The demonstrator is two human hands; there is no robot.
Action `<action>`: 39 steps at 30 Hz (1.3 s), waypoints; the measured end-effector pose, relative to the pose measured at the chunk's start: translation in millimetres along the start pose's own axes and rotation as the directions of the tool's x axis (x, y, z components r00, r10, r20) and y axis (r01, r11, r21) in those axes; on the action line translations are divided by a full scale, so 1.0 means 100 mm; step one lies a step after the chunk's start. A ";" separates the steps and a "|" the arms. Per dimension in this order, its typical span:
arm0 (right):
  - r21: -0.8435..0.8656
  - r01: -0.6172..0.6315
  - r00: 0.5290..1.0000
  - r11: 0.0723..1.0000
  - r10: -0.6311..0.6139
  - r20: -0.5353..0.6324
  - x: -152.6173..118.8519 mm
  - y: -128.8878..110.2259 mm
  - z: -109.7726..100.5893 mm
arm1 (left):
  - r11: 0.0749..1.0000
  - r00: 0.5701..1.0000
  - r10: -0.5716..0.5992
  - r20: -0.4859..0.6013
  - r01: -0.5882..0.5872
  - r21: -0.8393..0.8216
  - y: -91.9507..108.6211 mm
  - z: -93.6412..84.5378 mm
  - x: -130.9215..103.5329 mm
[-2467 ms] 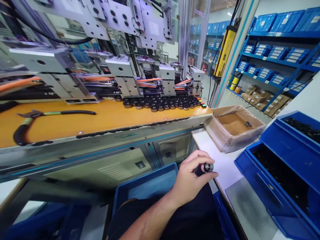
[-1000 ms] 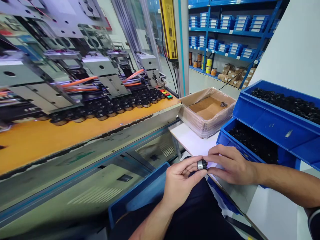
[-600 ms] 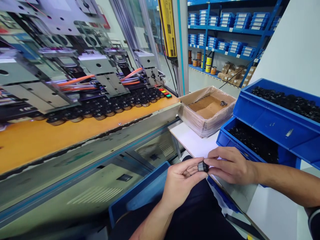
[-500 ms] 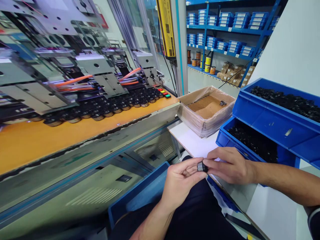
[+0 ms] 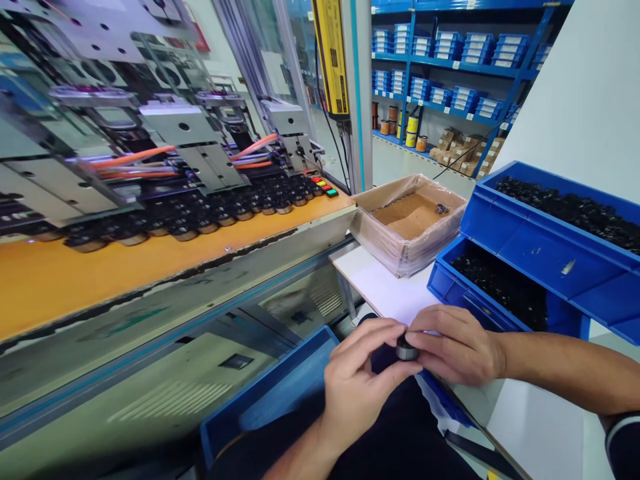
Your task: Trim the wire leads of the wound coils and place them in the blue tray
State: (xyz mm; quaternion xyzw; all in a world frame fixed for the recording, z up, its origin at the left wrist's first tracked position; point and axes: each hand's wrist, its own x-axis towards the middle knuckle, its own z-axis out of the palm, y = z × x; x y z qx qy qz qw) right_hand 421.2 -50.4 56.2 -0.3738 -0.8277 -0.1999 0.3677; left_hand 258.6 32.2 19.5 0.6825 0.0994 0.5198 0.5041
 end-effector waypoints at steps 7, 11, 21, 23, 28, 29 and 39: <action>0.104 -0.090 0.996 0.990 0.089 0.018 0.02 -0.07 0.00 | 0.927 0.951 0.279 0.131 -0.302 0.220 0.10 -0.13 0.10; 0.124 -0.124 0.992 0.984 0.121 0.028 0.00 -0.05 0.02 | 0.970 0.985 0.169 0.028 -0.171 0.172 0.04 -0.06 0.02; 0.024 -0.167 0.986 0.986 0.168 0.000 -0.01 0.00 0.06 | 0.614 0.828 -0.528 0.191 0.528 -0.587 -0.15 0.12 -0.05; 0.044 -0.163 0.987 0.986 0.163 0.011 -0.01 0.00 0.06 | 0.573 0.818 -0.531 0.222 0.539 -0.617 -0.16 0.13 -0.04; 0.076 -0.173 0.985 0.982 0.173 0.012 -0.02 0.02 0.06 | 0.725 0.864 -0.458 0.209 0.499 -0.475 -0.20 0.06 -0.05; 0.080 -0.180 0.984 0.980 0.179 0.013 -0.02 0.02 0.06 | 0.817 0.906 -0.390 0.166 0.423 -0.391 -0.21 0.03 -0.04; 0.091 -0.171 0.985 0.981 0.170 0.021 0.00 0.01 0.04 | 0.951 0.964 0.254 0.081 -0.264 0.161 -0.20 -0.11 0.10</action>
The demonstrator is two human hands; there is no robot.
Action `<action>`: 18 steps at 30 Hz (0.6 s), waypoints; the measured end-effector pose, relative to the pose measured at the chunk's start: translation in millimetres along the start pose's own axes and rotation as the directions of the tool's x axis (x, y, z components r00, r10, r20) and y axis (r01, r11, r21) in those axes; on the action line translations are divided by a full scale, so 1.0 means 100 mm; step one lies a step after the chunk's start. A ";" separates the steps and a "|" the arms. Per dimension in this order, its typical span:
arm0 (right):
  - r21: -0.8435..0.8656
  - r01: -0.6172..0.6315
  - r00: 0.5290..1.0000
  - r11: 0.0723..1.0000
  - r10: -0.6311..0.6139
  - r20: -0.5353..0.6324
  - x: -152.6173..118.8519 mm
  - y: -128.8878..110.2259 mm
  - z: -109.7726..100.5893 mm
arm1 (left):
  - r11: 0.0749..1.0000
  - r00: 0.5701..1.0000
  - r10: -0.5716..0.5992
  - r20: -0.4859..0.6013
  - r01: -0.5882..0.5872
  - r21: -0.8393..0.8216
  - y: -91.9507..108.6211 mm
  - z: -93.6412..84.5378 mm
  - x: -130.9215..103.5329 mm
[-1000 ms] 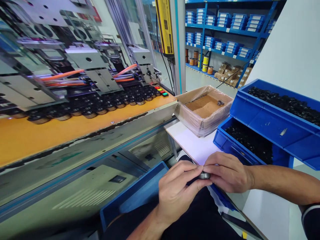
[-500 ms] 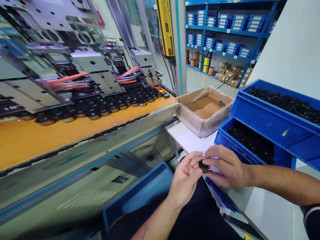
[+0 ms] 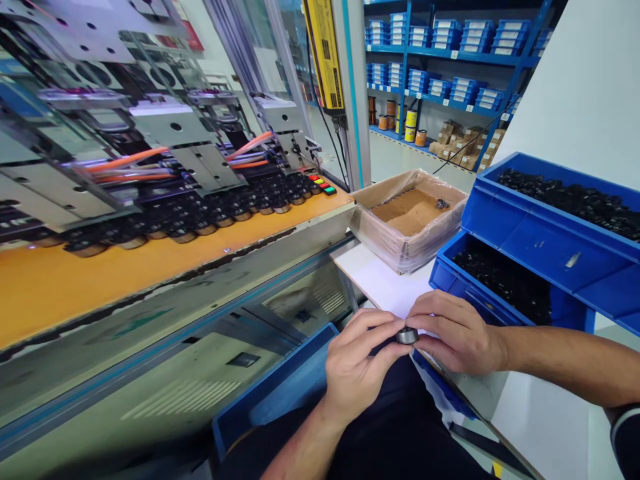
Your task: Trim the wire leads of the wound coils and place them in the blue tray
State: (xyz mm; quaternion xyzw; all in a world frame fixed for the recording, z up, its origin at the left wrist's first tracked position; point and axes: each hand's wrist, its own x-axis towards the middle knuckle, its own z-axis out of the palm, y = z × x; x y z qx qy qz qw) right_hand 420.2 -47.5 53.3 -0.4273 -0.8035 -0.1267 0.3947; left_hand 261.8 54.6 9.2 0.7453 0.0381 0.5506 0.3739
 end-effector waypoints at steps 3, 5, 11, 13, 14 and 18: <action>0.023 0.023 1.000 0.999 -0.023 0.012 0.02 0.00 -0.01 | 1.000 1.000 0.016 -0.001 -0.016 0.002 0.02 0.03 -0.01; 0.021 0.015 1.000 1.000 -0.015 0.019 0.02 0.00 -0.01 | 1.000 1.000 -0.003 0.007 0.003 0.006 0.04 0.05 -0.04; -0.161 -0.050 0.993 0.986 0.067 0.098 -0.11 0.04 0.02 | 0.933 0.994 -0.023 -0.111 0.061 0.356 -0.15 -0.34 0.10; -0.181 -0.055 0.988 0.982 0.080 0.129 -0.17 0.07 0.04 | 0.798 0.972 -0.013 -0.233 0.150 0.584 -0.29 -0.75 0.29; -0.184 -0.053 0.987 0.981 0.080 0.140 -0.20 0.08 0.05 | 0.702 0.956 -0.040 -0.292 0.235 0.672 -0.36 -0.98 0.40; -0.186 -0.020 0.981 0.982 0.055 0.186 -0.27 0.10 0.10 | 0.422 0.903 -0.157 -0.400 0.427 0.800 -0.61 -1.86 0.78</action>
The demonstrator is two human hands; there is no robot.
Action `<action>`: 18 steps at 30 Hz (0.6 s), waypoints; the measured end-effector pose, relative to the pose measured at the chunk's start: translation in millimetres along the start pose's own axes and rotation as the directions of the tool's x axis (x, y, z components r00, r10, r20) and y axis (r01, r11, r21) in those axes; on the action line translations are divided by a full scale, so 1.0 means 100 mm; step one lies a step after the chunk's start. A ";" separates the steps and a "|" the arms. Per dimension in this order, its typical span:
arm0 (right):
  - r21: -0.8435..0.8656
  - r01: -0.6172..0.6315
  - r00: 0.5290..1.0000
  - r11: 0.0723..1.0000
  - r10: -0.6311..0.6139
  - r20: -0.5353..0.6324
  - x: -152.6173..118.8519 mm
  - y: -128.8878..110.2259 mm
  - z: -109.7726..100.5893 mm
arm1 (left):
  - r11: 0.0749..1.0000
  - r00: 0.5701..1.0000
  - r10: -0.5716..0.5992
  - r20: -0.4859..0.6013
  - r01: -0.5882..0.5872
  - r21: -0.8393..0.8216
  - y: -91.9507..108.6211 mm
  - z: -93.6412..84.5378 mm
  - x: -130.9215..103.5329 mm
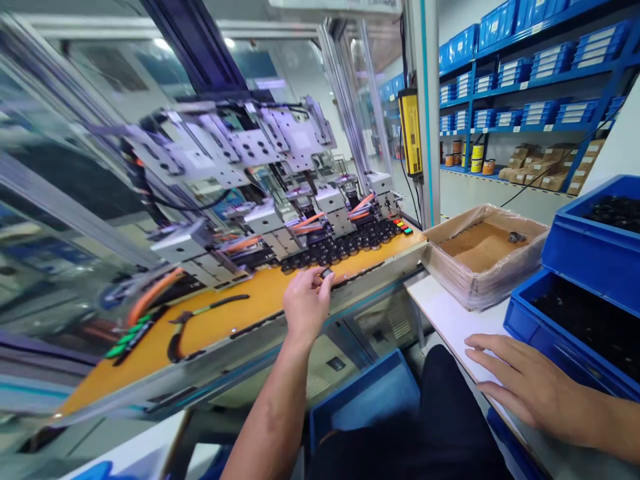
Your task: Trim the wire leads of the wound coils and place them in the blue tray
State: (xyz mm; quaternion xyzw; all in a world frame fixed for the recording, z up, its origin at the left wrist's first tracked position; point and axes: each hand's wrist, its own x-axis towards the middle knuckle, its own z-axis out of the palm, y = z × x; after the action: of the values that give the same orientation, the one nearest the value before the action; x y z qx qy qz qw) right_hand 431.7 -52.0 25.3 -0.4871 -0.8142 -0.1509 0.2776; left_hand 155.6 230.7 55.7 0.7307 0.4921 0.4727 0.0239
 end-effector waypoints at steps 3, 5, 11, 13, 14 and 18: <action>-0.005 -0.018 1.000 1.000 0.017 -0.014 0.01 -0.02 0.06 | 0.991 0.996 -0.043 0.077 0.033 0.132 -0.29 -0.03 0.28; 0.013 -0.046 0.998 0.999 0.047 -0.043 0.02 -0.03 0.10 | 0.976 0.989 -0.056 0.140 0.025 0.217 -0.41 -0.01 0.35; -0.019 -0.057 0.991 0.998 0.054 -0.118 -0.03 -0.04 0.26 | 0.935 0.968 -0.039 0.248 -0.052 0.350 -0.64 0.03 0.41; -0.005 -0.065 0.994 0.998 0.064 -0.093 -0.05 -0.02 0.29 | 0.941 0.973 -0.034 0.230 -0.046 0.335 -0.68 0.05 0.42; 0.005 -0.068 0.995 0.998 0.069 -0.074 -0.07 -0.02 0.30 | 0.946 0.977 -0.034 0.211 -0.036 0.321 -0.70 0.07 0.42; 0.027 -0.052 0.998 0.998 0.052 0.023 -0.08 -0.03 0.23 | 0.967 0.995 -0.018 0.096 -0.007 0.254 -0.75 0.13 0.33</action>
State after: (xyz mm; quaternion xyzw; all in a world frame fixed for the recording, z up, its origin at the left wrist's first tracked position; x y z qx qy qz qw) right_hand 425.2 -47.2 2.1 -0.5059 -0.8062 -0.1270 0.2791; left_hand 114.5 299.1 33.1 0.7484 0.5489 0.3696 -0.0448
